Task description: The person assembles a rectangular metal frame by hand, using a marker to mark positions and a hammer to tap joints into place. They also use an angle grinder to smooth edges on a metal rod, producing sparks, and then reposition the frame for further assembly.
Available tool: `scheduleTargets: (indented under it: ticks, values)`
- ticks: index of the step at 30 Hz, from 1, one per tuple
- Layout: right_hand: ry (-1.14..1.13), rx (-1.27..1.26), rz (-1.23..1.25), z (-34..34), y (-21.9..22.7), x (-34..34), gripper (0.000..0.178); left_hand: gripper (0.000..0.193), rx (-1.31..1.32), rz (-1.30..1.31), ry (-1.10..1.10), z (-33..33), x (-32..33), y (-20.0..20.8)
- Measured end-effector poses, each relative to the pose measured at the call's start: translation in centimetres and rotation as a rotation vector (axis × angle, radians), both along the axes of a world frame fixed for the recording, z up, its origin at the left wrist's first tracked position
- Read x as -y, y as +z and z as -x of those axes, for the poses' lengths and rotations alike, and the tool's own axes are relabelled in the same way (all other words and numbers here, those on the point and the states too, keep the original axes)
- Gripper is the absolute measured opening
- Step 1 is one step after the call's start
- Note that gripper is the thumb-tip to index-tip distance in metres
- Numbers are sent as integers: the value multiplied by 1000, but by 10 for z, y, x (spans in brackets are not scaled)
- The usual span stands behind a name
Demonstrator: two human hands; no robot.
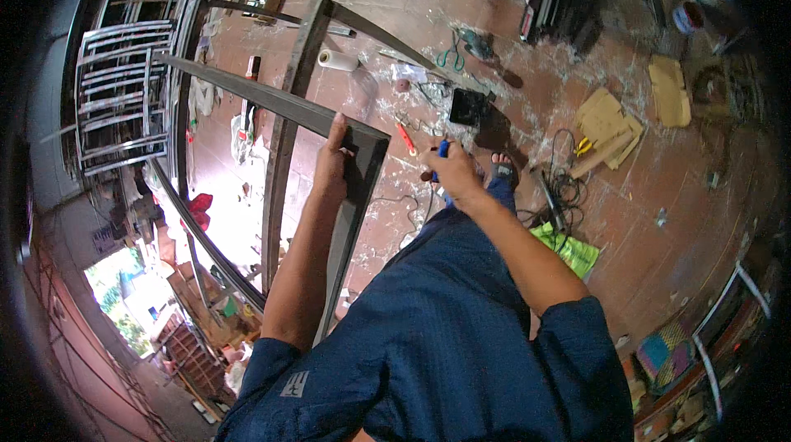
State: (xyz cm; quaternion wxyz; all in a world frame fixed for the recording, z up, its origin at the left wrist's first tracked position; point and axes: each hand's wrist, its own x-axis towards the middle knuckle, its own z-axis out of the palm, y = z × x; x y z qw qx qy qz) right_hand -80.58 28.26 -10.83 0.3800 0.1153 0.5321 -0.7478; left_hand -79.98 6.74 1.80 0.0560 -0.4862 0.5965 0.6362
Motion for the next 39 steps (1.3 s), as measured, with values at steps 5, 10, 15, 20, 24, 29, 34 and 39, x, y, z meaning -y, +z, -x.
scheduleTargets:
  ticks: [5,10,15,20,24,29,34,39]
  values:
    - [170,3,-79,6,35,-52,38,63,-12,-132,54,-14,17,-7]
    - [315,-347,-317,-11,11,-64,35,62,-16,-19,73,7,-16,18]
    - [268,-525,-414,-11,-3,-78,31,69,211,210,125,11,20,11]
    - [41,-454,-279,27,23,-70,23,50,21,575,106,39,118,-13]
    - [-14,-471,-19,71,33,-53,21,34,156,561,117,82,162,-9]
    - [109,-451,217,102,33,-26,20,35,110,420,196,76,223,-29]
    - [234,-451,259,126,14,1,19,33,32,258,270,85,226,-24]
    - [332,-522,297,137,-1,15,17,24,-29,283,271,81,234,-30]
